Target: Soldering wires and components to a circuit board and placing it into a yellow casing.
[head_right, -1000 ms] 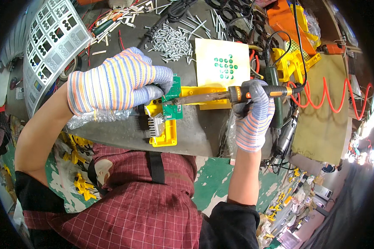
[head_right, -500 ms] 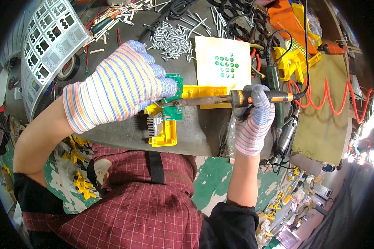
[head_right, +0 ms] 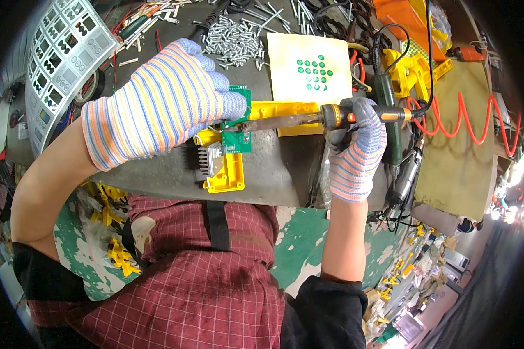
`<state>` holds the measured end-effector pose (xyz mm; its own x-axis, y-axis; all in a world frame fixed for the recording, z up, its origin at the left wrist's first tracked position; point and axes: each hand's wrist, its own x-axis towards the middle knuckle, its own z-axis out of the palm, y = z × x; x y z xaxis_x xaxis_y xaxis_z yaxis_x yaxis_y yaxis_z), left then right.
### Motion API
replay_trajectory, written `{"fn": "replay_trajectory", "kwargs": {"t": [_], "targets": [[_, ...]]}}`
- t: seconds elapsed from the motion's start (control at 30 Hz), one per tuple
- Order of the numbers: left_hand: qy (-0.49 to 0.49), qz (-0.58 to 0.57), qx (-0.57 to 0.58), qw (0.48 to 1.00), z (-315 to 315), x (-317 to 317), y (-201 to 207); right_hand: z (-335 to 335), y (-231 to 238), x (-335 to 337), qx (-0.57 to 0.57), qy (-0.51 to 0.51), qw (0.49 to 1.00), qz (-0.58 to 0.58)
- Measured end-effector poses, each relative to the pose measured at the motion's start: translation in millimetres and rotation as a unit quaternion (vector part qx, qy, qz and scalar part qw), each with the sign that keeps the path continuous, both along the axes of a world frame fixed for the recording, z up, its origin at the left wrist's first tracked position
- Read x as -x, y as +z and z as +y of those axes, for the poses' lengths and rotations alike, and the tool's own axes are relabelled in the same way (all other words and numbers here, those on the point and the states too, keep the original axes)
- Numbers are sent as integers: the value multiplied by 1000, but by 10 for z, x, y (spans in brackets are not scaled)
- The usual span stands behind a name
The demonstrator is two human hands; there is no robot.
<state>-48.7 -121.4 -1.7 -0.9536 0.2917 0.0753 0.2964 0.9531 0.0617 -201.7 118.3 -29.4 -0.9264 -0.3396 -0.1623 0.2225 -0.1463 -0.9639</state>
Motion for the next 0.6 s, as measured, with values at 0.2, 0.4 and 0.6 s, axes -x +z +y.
{"fn": "replay_trajectory", "kwargs": {"t": [0.2,0.4,0.6], "targets": [[3,0,6,1000,26,-14,2,-29,-25,-3,12,-22,1000,5],[17,-8,-1,1000,31,-9,-6,-42,-1,0,23,-21,999,-15],[-1,19,-12,1000,10,-6,-33,-118,21,-41,-14,-41,998,38]]}}
